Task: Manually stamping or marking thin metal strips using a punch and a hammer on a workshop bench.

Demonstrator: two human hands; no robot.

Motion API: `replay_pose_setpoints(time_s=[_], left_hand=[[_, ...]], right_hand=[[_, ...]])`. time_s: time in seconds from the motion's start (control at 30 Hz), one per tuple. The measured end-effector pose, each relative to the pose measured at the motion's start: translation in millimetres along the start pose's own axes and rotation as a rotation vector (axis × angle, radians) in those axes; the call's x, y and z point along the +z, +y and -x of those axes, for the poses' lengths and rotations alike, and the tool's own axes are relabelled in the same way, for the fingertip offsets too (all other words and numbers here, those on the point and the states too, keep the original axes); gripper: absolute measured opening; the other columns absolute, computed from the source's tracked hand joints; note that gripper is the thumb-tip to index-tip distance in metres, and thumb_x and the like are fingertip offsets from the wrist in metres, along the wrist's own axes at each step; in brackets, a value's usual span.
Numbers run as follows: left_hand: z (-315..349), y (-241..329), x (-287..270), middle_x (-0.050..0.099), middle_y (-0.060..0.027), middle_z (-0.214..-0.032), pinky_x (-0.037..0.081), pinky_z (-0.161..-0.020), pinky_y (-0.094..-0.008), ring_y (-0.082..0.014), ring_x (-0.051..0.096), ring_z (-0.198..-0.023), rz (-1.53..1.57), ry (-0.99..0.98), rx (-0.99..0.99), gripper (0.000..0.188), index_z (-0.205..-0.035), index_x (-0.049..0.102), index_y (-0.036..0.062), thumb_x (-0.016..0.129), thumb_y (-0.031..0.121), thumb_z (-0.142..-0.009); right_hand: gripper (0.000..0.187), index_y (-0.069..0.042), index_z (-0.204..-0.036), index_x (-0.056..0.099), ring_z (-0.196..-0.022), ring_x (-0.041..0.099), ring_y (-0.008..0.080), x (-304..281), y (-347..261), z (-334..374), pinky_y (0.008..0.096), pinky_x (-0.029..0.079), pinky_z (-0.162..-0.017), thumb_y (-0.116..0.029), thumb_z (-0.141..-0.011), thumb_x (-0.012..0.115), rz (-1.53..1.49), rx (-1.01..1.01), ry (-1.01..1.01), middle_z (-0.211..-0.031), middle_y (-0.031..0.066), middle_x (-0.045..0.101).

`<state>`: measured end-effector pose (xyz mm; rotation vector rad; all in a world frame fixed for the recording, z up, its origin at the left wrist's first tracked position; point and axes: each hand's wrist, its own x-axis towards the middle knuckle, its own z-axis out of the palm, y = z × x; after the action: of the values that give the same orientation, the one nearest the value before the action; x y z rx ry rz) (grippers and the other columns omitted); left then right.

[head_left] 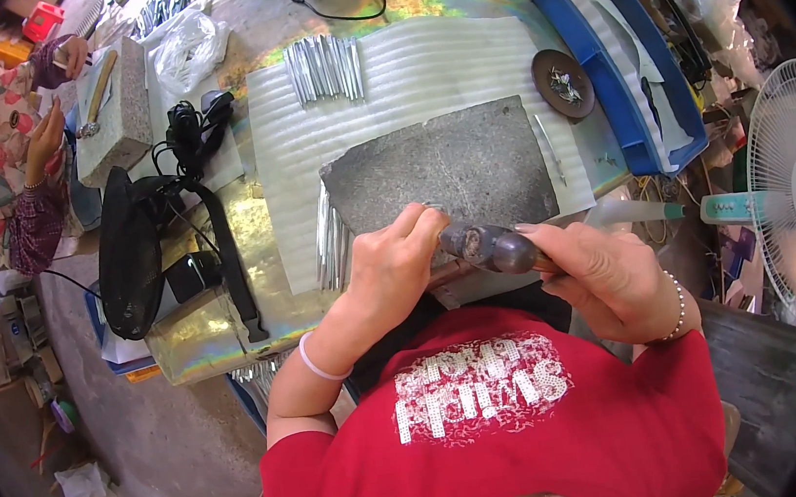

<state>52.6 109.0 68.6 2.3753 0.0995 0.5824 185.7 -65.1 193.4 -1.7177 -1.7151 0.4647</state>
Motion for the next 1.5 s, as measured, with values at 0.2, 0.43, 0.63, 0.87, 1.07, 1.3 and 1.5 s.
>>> replay_pose_setpoints(time_s=[0.2, 0.43, 0.63, 0.87, 1.07, 1.3, 1.5], left_hand=[[-4, -1, 2, 0.054, -0.006, -0.076, 0.046, -0.045, -0.0348, -0.0263, 0.058, -0.055, 0.027, 0.014, 0.019, 0.013, -0.087, 0.055, 0.0094, 0.059, 0.004, -0.076], [-4, -4, -1, 0.054, -0.0067, -0.077, 0.046, -0.045, -0.0356, -0.0271, 0.058, -0.055, -0.011, -0.014, -0.003, 0.013, -0.086, 0.054, 0.0089, 0.059, 0.003, -0.076], [-2, -1, 3, 0.054, -0.0066, -0.077, 0.046, -0.045, -0.0352, -0.0273, 0.057, -0.055, 0.019, 0.013, 0.007, 0.014, -0.087, 0.053, 0.0086, 0.061, 0.003, -0.076], [-2, -1, -7, 0.059, -0.0083, -0.079, 0.05, -0.051, -0.0313, -0.0253, 0.061, -0.059, 0.144, 0.036, -0.035, 0.015, -0.091, 0.056, 0.0056, 0.061, 0.001, -0.077], [1, 12, -35, 0.064, -0.0137, -0.087, 0.053, -0.057, -0.0214, -0.0149, 0.064, -0.062, 1.42, 0.215, -0.585, 0.013, -0.092, 0.055, -0.0013, 0.052, 0.011, -0.093], [0, 11, -31, 0.062, -0.0149, -0.092, 0.052, -0.054, -0.0212, -0.0152, 0.064, -0.062, 1.649, 0.29, -0.584, 0.016, -0.094, 0.055, 0.0002, 0.051, 0.016, -0.094], [4, 21, -33, 0.063, -0.0151, -0.086, 0.05, -0.054, -0.0222, -0.0155, 0.061, -0.059, 1.277, 0.274, -0.614, 0.024, -0.113, 0.045, 0.0011, 0.053, 0.004, -0.09]], right_hand=[[0.054, 0.0, -0.126, 0.047, -0.066, 0.06, 0.02, -25, -33, 4, 0.0237, 0.047, -0.053, -0.001, -0.074, 0.063, 0.323, 0.055, -0.043, -0.084, 0.0115, 0.061], [0.055, 0.007, -0.125, 0.045, -0.061, 0.06, 0.022, -11, -13, -5, 0.0284, 0.049, -0.05, 0.003, -0.073, 0.062, 0.25, -0.005, -0.075, -0.081, 0.0123, 0.059], [0.008, -0.004, -0.079, 0.06, -0.061, 0.059, 0.0212, -9, -63, 15, 0.0286, 0.045, -0.049, -0.009, -0.073, 0.062, 0.076, 0.193, 0.503, -0.064, 0.0062, 0.055], [0.039, 0.004, -0.114, 0.055, -0.073, 0.064, 0.0266, -16, -25, -2, 0.0309, 0.049, -0.059, 0.001, -0.075, 0.059, 0.181, 0.115, 0.046, -0.086, 0.0152, 0.063], [0.047, -0.001, -0.124, 0.049, -0.062, 0.058, 0.0302, 30, 39, 0, 0.0381, 0.046, -0.055, 0.001, -0.078, 0.06, 0.22, 0.223, 0.199, -0.081, 0.0156, 0.055], [0.036, -0.002, -0.116, 0.051, -0.081, 0.057, 0.0319, 74, 81, -4, 0.0408, 0.047, -0.064, -0.007, -0.081, 0.059, 0.468, 0.313, 0.187, -0.094, 0.0146, 0.053], [0.031, -0.002, -0.112, 0.052, -0.083, 0.057, 0.0345, 41, 115, 9, 0.0429, 0.046, -0.069, -0.008, -0.082, 0.057, 0.354, 0.515, 0.401, -0.091, 0.0169, 0.058]])
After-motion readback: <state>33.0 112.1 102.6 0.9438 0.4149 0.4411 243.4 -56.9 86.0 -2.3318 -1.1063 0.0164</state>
